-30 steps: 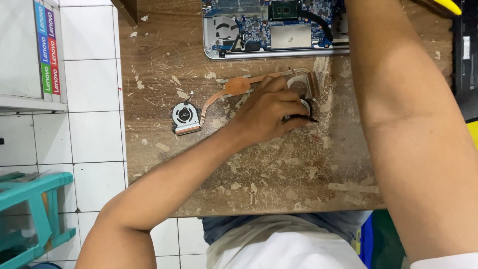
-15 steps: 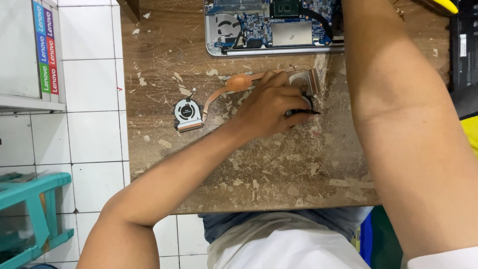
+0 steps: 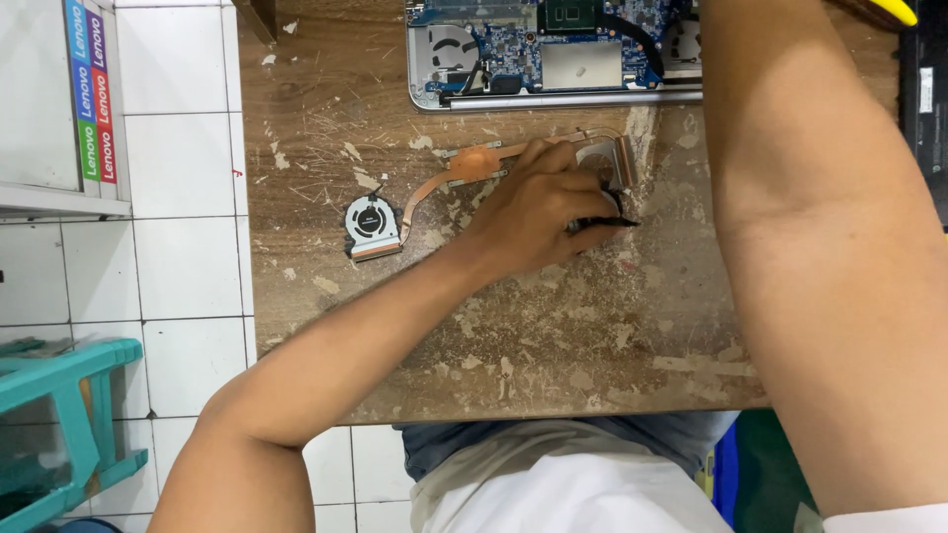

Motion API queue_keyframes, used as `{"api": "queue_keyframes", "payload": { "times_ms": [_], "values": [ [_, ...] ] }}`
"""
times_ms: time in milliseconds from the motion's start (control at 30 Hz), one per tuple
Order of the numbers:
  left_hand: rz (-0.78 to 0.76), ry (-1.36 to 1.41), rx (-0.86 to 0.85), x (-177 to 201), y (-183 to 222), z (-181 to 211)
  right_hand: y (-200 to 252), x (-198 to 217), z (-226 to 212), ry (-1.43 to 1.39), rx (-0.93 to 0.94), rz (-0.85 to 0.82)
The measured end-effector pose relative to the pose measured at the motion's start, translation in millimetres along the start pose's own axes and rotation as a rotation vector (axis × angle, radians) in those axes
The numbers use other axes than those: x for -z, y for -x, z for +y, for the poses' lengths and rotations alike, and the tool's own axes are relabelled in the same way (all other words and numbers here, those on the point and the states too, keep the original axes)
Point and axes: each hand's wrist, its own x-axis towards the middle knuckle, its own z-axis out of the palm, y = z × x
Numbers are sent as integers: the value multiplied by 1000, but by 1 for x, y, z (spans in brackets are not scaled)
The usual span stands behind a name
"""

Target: Inspecting a laptop cooling fan by spinning the blades and examining the assembly for damage or debris.

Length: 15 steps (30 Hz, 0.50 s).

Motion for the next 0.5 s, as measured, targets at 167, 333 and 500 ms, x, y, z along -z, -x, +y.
{"api": "queue_keyframes", "payload": {
  "times_ms": [167, 333, 500],
  "values": [
    [-2, -4, -6, 0, 0, -2, -1, 4, -1, -20, 7, 5],
    [-9, -5, 8, 4, -4, 4, 3, 6, -6, -42, 8, 6],
    [9, -24, 2, -1, 0, -3, 9, 19, -28, -71, 17, 4]
  ]
}}
